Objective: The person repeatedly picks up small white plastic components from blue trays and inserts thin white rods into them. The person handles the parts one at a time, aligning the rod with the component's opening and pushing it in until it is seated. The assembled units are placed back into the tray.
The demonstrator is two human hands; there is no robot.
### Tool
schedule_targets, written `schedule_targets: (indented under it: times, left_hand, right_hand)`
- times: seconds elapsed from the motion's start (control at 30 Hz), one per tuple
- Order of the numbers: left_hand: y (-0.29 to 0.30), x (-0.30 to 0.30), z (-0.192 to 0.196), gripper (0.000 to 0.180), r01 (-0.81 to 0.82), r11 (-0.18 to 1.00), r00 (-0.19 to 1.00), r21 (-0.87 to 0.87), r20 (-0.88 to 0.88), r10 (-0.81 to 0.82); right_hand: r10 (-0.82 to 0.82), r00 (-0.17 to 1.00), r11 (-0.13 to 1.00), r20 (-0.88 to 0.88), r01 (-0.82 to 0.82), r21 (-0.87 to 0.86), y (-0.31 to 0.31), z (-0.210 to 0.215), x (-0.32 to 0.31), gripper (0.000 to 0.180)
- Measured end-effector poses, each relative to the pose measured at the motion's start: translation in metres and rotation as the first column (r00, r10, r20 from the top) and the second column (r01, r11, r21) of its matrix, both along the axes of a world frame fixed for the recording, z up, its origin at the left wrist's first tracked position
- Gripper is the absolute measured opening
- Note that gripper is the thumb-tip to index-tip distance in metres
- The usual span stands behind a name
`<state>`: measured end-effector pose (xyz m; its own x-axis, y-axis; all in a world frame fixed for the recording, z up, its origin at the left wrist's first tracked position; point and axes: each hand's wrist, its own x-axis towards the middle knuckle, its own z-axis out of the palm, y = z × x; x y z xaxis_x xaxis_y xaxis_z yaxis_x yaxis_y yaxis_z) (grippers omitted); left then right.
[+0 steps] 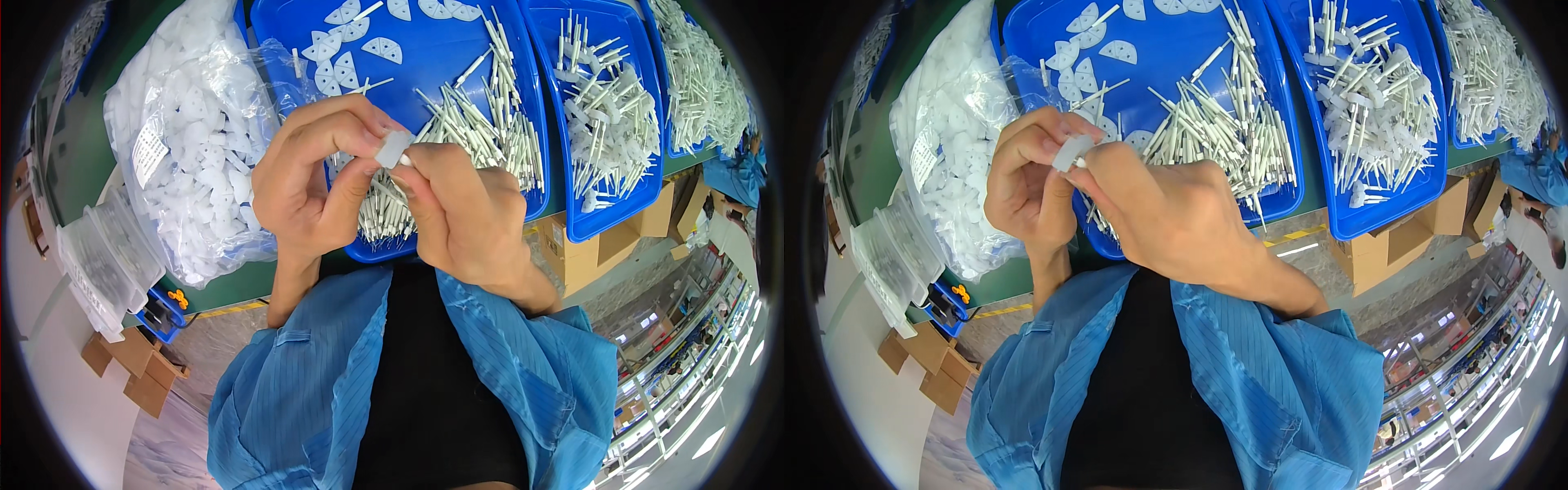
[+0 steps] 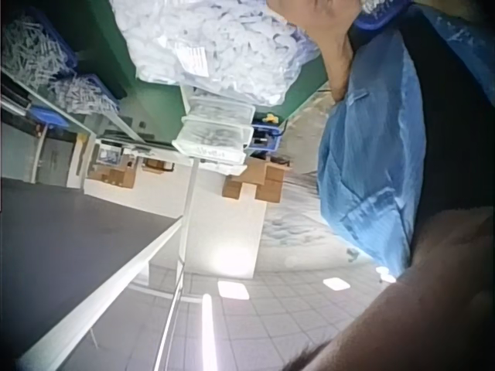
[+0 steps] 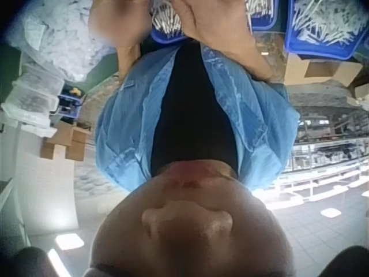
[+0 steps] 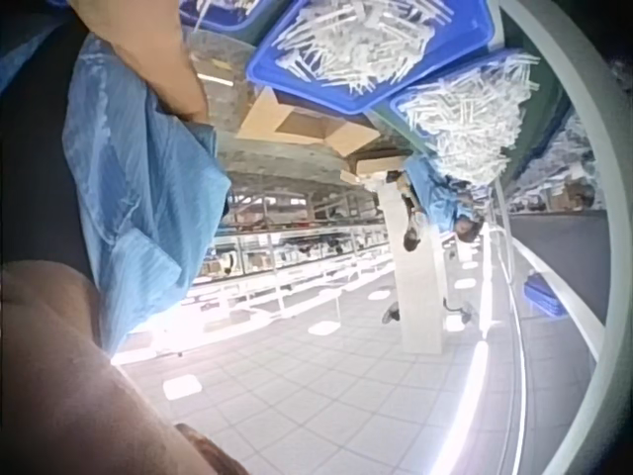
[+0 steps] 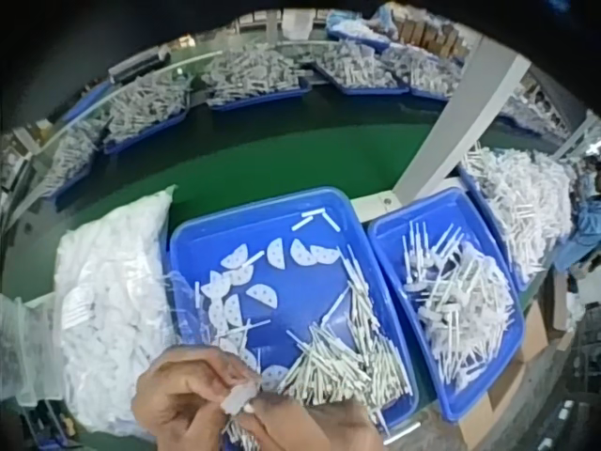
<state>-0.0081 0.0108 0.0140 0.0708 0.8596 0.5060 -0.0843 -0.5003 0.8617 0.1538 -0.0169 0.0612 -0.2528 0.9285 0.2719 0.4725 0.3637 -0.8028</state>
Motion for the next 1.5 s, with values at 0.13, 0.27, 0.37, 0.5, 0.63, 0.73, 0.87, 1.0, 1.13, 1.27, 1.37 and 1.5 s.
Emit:
schedule_targets:
  times: [0.13,0.27,0.37,0.5,0.63,0.73,0.87,1.0,1.13,1.27,1.37,1.5]
  left_hand:
    - [-0.006,0.008,-0.005,0.022,0.019,1.0,0.988,-0.019,0.152,-0.016]
    - [-0.006,0.015,0.0,0.031,-0.017,0.998,0.981,0.052,0.196,0.007]
    - [0.0,0.009,0.005,0.033,-0.047,0.982,0.999,0.181,0.033,0.042]
    - [0.002,-0.001,0.011,0.025,0.107,0.994,0.994,0.032,-0.018,-0.106]
    - [0.012,-0.016,0.021,0.017,0.344,0.908,0.935,-0.242,-0.006,-0.355]
    - [0.003,-0.015,0.026,0.011,0.409,0.754,0.911,-0.515,0.181,-0.37]
    - [-0.003,-0.004,0.015,0.022,0.382,0.794,0.909,-0.473,0.348,-0.23]
    - [-0.002,0.002,0.017,0.035,0.191,0.943,0.978,-0.274,0.138,-0.158]
    - [0.003,0.0,0.009,0.041,-0.011,1.0,0.99,-0.001,-0.141,0.011]
    - [0.002,-0.002,0.005,0.04,-0.011,0.998,0.991,0.054,-0.135,0.019]
    - [0.004,-0.006,0.006,0.046,0.067,0.996,0.979,0.057,-0.196,-0.055]
    - [0.001,-0.008,0.002,0.051,0.113,0.994,0.976,-0.006,-0.185,-0.112]
  right_hand:
    - [-0.016,1.0,1.0,-0.013,0.015,-0.02,-0.006,0.0,-0.004,0.006]
    - [0.037,0.984,0.994,-0.172,-0.019,0.103,0.006,-0.025,-0.001,0.014]
    - [0.078,0.98,0.99,-0.185,-0.055,0.128,0.008,-0.024,0.006,0.017]
    - [0.107,0.975,0.99,-0.194,-0.086,0.113,0.006,-0.025,0.011,0.017]
    - [0.127,0.98,0.991,-0.152,-0.119,0.063,0.003,-0.027,0.018,0.017]
    - [0.12,0.987,0.991,-0.109,-0.113,0.068,0.0,-0.029,0.02,0.018]
    - [0.086,0.989,0.995,-0.123,-0.079,0.058,0.0,-0.031,0.018,0.019]
    - [0.064,0.989,0.994,-0.135,-0.051,0.101,0.001,-0.03,0.017,0.021]
    - [0.052,0.989,0.991,-0.137,-0.034,0.128,0.0,-0.03,0.014,0.022]
    - [0.061,0.993,0.986,-0.1,-0.044,0.164,0.002,-0.031,0.015,0.023]
    - [0.059,0.995,0.985,-0.08,-0.045,0.169,0.003,-0.03,0.016,0.024]
    - [0.049,0.996,0.986,-0.078,-0.035,0.166,0.002,-0.032,0.017,0.024]
